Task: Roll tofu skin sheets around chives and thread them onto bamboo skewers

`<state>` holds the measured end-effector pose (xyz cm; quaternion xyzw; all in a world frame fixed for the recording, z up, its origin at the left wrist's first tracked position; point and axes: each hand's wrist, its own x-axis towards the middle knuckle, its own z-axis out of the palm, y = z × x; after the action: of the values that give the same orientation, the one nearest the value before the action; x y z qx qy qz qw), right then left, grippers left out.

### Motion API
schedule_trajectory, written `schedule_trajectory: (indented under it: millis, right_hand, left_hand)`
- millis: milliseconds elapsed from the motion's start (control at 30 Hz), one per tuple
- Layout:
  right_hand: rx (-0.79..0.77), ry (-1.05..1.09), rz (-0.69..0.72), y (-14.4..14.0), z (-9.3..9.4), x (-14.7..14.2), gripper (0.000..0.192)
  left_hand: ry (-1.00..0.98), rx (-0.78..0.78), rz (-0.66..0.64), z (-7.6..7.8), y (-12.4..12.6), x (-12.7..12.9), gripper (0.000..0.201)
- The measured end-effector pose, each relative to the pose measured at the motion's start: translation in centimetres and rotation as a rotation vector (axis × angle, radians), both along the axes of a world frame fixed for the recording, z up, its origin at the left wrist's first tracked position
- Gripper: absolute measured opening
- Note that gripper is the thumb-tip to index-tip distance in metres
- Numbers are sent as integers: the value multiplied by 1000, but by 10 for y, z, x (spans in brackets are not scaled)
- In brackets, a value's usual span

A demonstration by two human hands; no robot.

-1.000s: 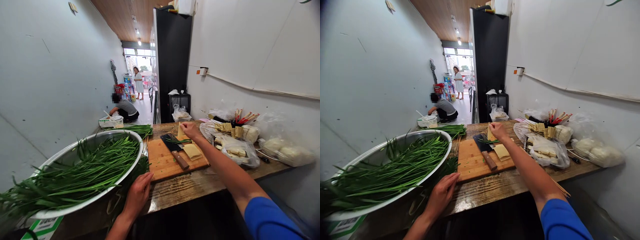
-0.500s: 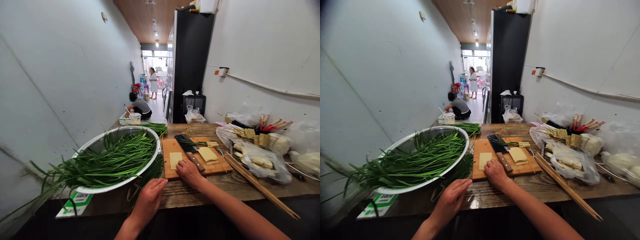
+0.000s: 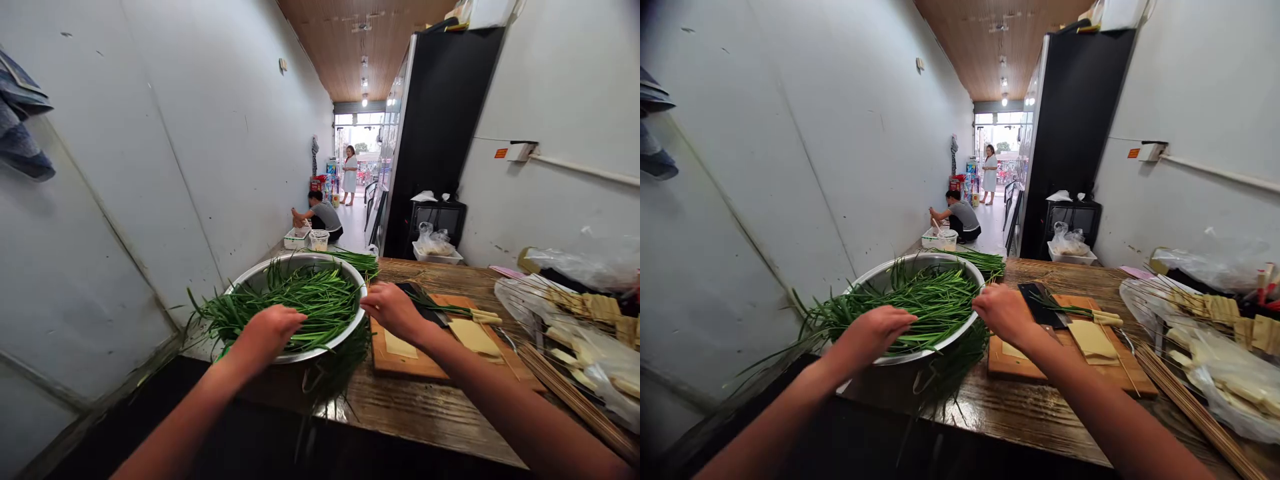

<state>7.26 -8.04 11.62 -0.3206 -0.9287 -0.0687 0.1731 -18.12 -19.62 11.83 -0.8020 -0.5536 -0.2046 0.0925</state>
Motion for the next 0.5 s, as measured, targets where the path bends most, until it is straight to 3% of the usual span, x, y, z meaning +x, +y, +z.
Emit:
schedule_trajectory:
  millis: [100, 233, 367, 500]
  right_hand:
    - [-86, -206, 33, 15, 16, -52, 18]
    - [-123, -401, 54, 29, -2, -98, 25]
    - [-60, -460, 132, 36, -19, -111, 21]
    - [-1, -410, 171, 41, -8, -110, 19]
  left_hand:
    - [124, -185, 88, 9, 34, -15, 19]
    - [148, -255, 142, 0, 56, -16, 17]
    - [49, -243, 123, -8, 56, -18, 19]
    - [25, -165, 76, -6, 59, -18, 22]
